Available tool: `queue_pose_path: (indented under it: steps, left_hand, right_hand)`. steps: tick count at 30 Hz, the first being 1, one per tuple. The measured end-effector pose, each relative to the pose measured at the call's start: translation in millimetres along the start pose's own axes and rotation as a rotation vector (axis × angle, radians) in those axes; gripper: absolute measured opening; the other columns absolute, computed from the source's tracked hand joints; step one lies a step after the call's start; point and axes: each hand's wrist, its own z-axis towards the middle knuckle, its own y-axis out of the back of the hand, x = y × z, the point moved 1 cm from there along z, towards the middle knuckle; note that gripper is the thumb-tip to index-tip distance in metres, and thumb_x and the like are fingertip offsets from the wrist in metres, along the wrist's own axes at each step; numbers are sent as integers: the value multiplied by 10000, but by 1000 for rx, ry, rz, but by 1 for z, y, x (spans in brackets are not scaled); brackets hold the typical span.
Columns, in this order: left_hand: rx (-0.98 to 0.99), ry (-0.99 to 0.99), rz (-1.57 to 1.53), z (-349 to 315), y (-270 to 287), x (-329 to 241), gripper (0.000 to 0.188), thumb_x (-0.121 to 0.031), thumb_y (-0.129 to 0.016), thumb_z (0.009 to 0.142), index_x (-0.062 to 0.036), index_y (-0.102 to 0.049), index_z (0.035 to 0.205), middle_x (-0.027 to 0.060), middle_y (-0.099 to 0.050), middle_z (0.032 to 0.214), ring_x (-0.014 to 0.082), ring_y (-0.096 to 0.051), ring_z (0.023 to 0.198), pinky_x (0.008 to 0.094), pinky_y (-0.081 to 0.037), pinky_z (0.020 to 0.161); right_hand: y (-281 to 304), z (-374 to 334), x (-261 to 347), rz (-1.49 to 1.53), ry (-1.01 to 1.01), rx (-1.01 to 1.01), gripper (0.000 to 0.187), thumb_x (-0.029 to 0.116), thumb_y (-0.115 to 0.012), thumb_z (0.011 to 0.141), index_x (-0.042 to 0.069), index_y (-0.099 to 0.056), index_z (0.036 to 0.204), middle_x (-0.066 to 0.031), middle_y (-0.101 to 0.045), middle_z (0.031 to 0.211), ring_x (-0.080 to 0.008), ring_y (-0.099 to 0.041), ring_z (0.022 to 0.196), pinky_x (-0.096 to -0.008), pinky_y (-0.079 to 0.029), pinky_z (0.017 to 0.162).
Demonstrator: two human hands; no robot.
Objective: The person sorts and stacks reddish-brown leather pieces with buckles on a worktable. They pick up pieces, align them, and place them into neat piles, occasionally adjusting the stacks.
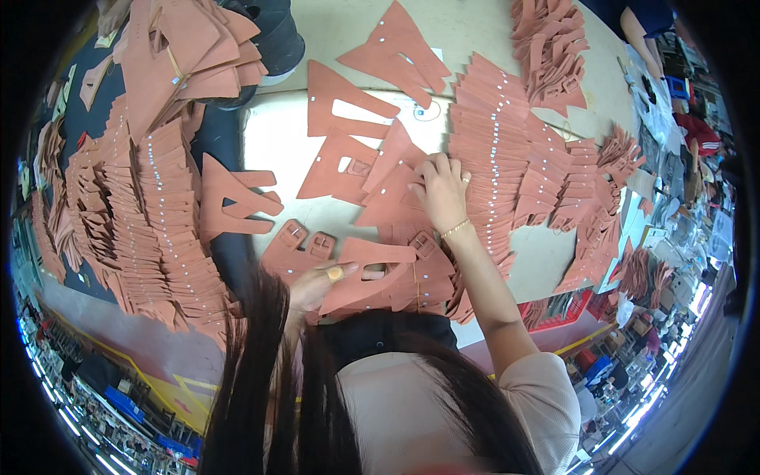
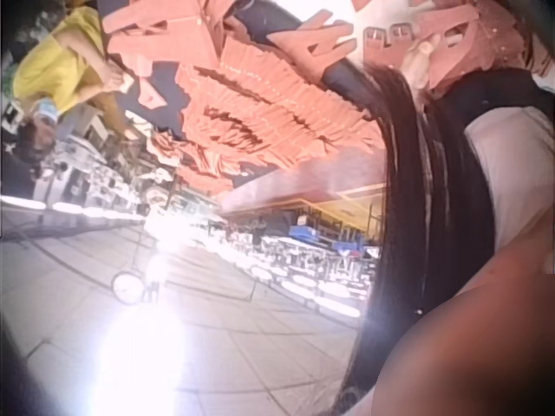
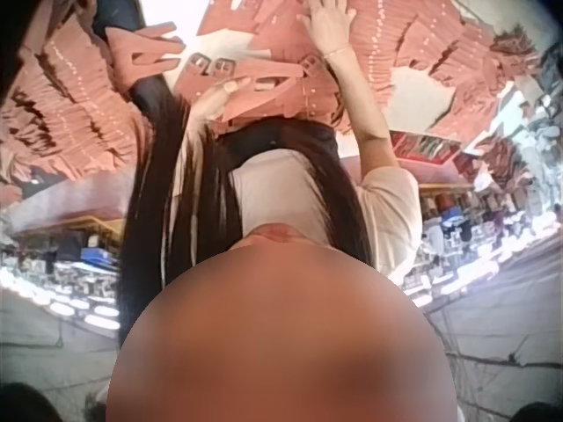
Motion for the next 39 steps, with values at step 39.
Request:
queue_pose_path:
  steps: [39]
  left_hand:
    - [-68, -54, 133, 0, -28, 3, 368, -292, -480, 990, 16, -680, 1006, 55, -639, 1148, 139, -490, 1132, 288, -317, 1021]
  right_hand:
    - [87, 21, 24, 654, 184, 557, 172, 114, -621, 848, 15, -595, 986, -88, -652, 731, -226, -646, 679, -336, -492, 651]
